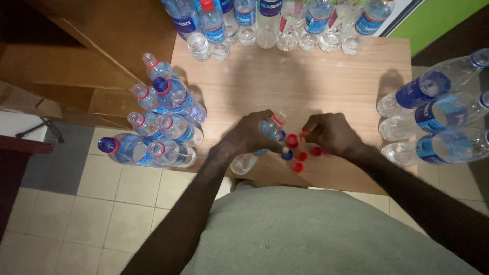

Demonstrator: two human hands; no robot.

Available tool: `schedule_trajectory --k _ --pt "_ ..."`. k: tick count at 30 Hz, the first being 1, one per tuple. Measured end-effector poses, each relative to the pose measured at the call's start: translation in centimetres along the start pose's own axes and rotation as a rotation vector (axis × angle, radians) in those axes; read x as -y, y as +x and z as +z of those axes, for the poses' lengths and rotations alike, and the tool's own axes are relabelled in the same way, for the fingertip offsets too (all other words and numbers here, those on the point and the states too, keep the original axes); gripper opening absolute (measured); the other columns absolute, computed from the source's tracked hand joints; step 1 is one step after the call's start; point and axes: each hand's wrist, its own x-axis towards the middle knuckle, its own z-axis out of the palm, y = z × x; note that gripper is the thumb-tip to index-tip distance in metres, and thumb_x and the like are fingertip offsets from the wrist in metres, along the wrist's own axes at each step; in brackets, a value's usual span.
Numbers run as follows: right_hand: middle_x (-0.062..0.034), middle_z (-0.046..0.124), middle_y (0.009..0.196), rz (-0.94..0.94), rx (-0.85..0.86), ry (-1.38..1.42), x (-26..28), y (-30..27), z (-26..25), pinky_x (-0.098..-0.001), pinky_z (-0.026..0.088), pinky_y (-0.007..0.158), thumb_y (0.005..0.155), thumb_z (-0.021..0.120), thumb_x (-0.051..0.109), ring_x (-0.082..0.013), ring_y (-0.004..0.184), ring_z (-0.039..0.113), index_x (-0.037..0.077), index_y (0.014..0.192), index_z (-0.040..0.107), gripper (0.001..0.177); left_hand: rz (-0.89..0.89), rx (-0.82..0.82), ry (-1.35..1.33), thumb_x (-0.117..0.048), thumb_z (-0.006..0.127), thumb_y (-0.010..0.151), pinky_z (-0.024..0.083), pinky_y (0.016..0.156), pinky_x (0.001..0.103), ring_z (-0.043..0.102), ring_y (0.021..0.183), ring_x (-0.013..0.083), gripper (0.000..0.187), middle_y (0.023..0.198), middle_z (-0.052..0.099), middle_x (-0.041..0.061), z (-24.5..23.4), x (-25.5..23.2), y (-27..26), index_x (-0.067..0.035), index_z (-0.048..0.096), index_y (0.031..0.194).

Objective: The person repeatedly picks up plastic water bottles from a table, unscrews the caps, and places the bottles and caps into separate piles. The person handles multiple bottles one at a time, separating red and blue caps onto the table surface.

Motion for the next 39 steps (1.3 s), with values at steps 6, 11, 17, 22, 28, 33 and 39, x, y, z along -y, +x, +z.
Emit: schedule_trajectory --k 6,11,17,22,28,33,39 --pt "-0.0166 0.075 0.09 -0.002 0.041 -0.162 -2.0 0.3 2.5 -0.0416 0.06 0.07 0.08 0.079 0.011 -0.0267 0.074 0.072 0.005 0.087 0.078 0.009 0.0 0.017 0.04 -0.046 0.094 0.058 0.058 0.095 0.038 0.072 0.11 0.024 0.087 0.118 0.074 0.012 -0.6 -0.6 -0.5 -0.009 0.062 0.131" --pt "-0.0163 0.073 0.089 -0.232 -0.025 -0.295 -4.0 0.0 4.1 -0.0444 0.057 0.075 0.078 0.081 0.015 -0.0305 0.085 0.068 0.004 0.082 0.076 0.013 -0.039 0.025 -0.032 -0.045 0.093 0.056 0.062 0.092 0.039 0.071 0.11 0.0236 0.089 0.116 0.071 0.01 -1.3 -1.4 -0.8 -0.01 0.06 0.131" --pt "-0.0161 0.073 0.093 -0.362 -0.037 -0.376 -4.7 0.0 4.6 -0.0446 0.058 0.08 0.077 0.08 0.014 -0.0325 0.094 0.066 0.008 0.085 0.08 0.01 -0.094 0.009 -0.156 -0.042 0.09 0.053 0.063 0.082 0.041 0.074 0.104 0.0221 0.089 0.116 0.071 0.007 -2.0 -1.5 -1.7 -0.016 0.059 0.132" --pt "-0.0116 0.075 0.099 -0.057 0.025 -0.105 -1.1 -0.2 2.5 -0.0427 0.061 0.082 0.081 0.076 0.01 -0.0282 0.092 0.072 0.009 0.106 0.075 0.026 0.065 -0.135 -0.001 -0.041 0.097 0.062 0.057 0.097 0.036 0.071 0.107 0.0217 0.073 0.113 0.073 0.01 -2.2 -0.8 -1.0 -0.009 0.064 0.119" --pt "-0.0073 0.07 0.116 -0.052 0.122 0.189 5.6 0.6 0.9 -0.0375 0.061 0.081 0.073 0.087 0.017 -0.0202 0.096 0.07 0.011 0.139 0.053 0.074 0.309 -0.296 -0.149 -0.027 0.097 0.067 0.056 0.098 0.035 0.07 0.112 0.02 0.066 0.115 0.072 0.006 -2.2 -0.9 -0.1 -0.01 0.062 0.121" --pt "-0.0092 0.074 0.116 -0.16 -0.003 0.187 8.3 2.4 1.2 -0.0368 0.059 0.078 0.073 0.089 0.023 -0.0216 0.097 0.072 0.006 0.13 0.059 0.066 0.371 -0.363 -0.247 -0.026 0.095 0.071 0.058 0.102 0.035 0.071 0.116 0.0199 0.067 0.119 0.072 0.006 -2.6 -1.9 0.2 -0.011 0.061 0.127" --pt "-0.0128 0.074 0.112 -0.484 -0.058 0.128 8.7 6.6 1.0 -0.0366 0.06 0.086 0.083 0.087 0.023 -0.0247 0.102 0.075 0.003 0.12 0.064 0.047 0.384 -0.505 -0.276 -0.032 0.097 0.067 0.053 0.11 0.038 0.062 0.131 0.0249 0.097 0.14 0.062 0.015 -4.8 -2.2 -0.3 -0.006 0.047 0.146"
